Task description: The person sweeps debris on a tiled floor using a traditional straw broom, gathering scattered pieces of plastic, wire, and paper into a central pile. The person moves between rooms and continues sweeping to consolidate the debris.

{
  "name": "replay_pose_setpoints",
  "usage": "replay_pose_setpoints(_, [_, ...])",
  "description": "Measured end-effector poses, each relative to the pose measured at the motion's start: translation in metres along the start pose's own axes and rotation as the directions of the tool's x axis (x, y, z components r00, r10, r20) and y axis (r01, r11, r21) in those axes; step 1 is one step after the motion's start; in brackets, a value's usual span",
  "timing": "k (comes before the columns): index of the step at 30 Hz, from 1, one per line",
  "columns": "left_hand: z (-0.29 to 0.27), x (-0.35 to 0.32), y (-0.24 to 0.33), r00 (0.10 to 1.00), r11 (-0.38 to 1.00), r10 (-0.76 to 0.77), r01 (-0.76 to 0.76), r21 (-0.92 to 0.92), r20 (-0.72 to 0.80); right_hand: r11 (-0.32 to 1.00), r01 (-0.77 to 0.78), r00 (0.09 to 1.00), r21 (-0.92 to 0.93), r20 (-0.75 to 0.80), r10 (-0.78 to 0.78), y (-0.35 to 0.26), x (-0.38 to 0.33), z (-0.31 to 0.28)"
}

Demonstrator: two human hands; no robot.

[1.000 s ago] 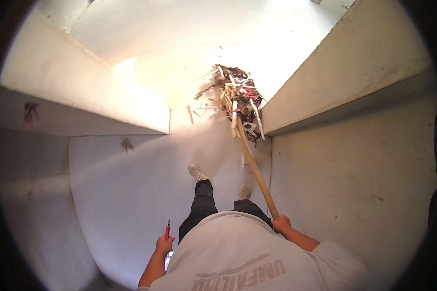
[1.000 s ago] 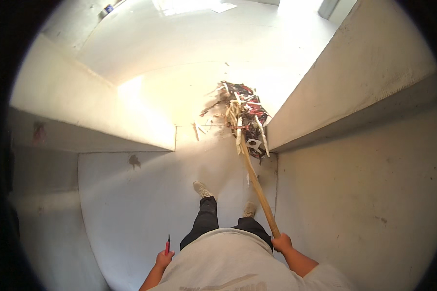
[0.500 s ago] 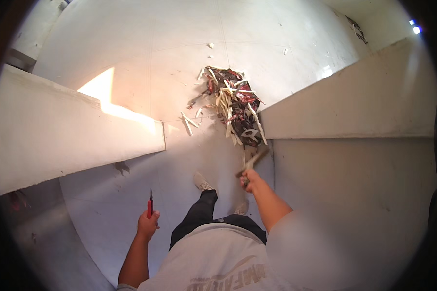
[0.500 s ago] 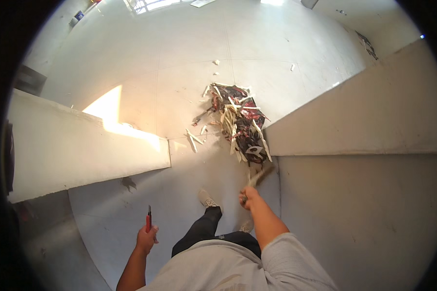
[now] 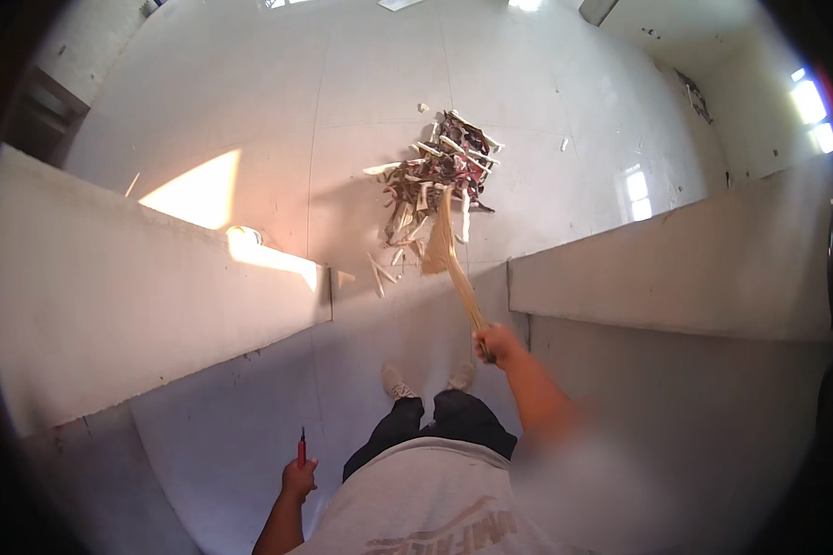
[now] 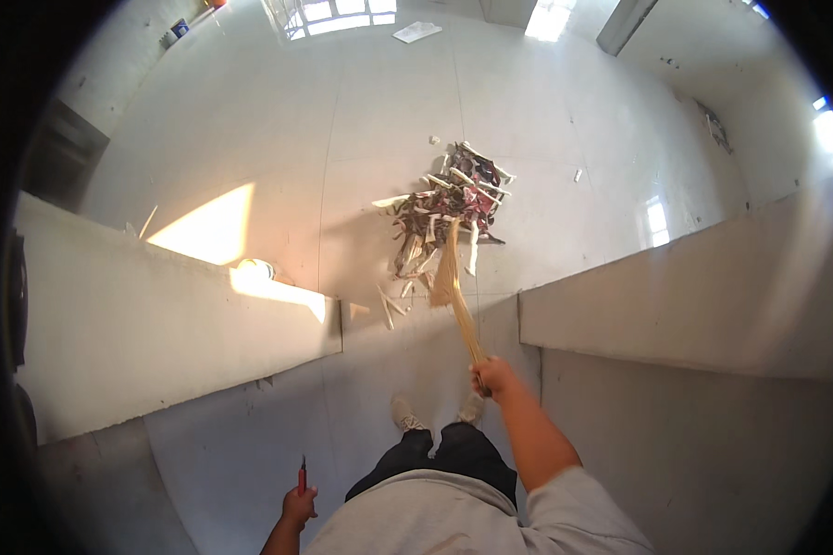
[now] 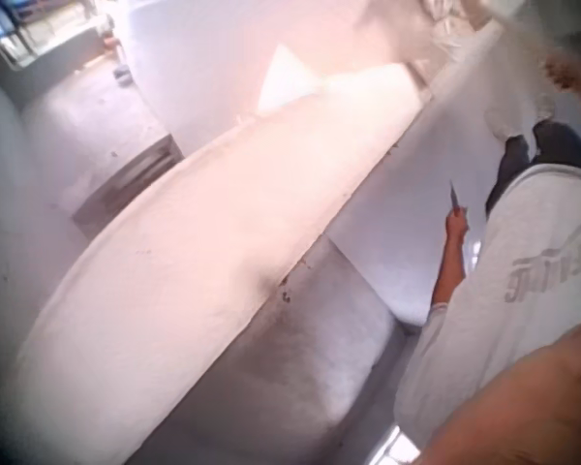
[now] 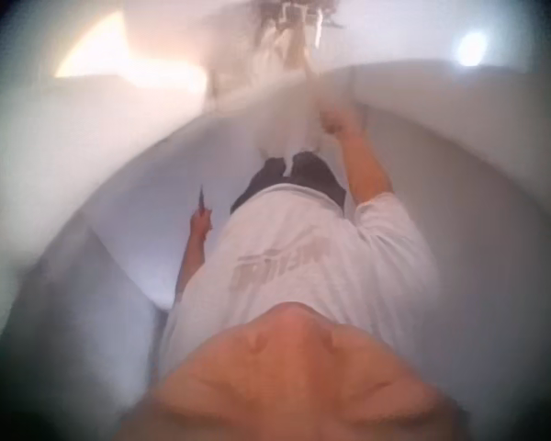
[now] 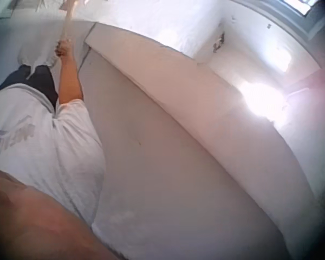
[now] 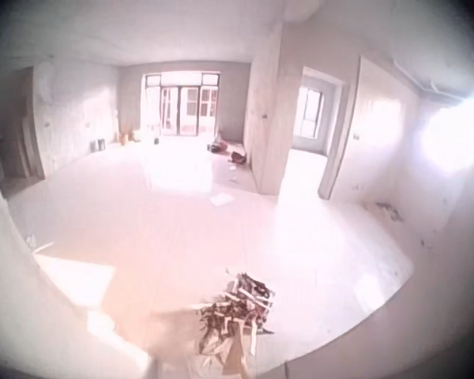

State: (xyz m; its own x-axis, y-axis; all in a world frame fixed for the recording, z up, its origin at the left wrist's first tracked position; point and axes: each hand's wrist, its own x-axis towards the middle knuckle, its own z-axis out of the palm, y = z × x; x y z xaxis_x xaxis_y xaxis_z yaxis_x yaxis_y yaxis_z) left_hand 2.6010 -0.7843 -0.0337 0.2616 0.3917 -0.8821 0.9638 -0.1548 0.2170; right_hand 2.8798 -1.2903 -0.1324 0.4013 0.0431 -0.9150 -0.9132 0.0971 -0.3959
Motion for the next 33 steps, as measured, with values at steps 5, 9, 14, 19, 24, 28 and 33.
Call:
replay_pose_setpoints(5, [0.027,-0.011,0.043,0.997,0.997,-0.081,0.081,0.004,0.009,0.993,0.116,0.963,-0.032,-0.243,-0.121,-0.038,-0.071,-0.041])
replay_pose_setpoints(9, [0.063,-0.046,0.140,0.998,0.977,-0.045,0.054,0.208,-0.048,0.982,0.189,0.943,0.024,-0.283,-0.175,-0.099,-0.024,-0.073])
replay_pose_setpoints(14, [0.101,-0.030,0.226,1.000,0.992,0.011,-0.009,0.127,-0.013,0.924,0.201,0.788,-0.324,-0.508,-0.349,-0.167,0.219,-0.167])
replay_pose_setpoints(19, [0.138,-0.047,0.279,0.999,0.999,0.039,-0.039,-0.018,-0.037,0.949,-0.032,0.835,-0.313,-0.530,-0.147,-0.338,0.243,-0.123])
replay_pose_setpoints(24, [0.151,-0.050,0.297,0.991,0.982,0.126,-0.119,0.150,-0.035,0.823,-0.036,0.893,-0.566,-0.388,-0.227,-0.377,0.303,-0.067])
replay_pose_setpoints(28, [0.147,-0.034,0.254,0.989,0.981,-0.141,0.134,0.141,0.046,0.648,0.028,0.928,-0.761,-0.222,-0.300,-0.373,0.286,0.085])
replay_pose_setpoints(33, [0.120,-0.040,0.216,0.952,0.953,-0.304,0.303,-0.010,-0.025,0.709,0.314,0.948,-0.631,0.164,-0.274,-0.370,0.281,0.241])
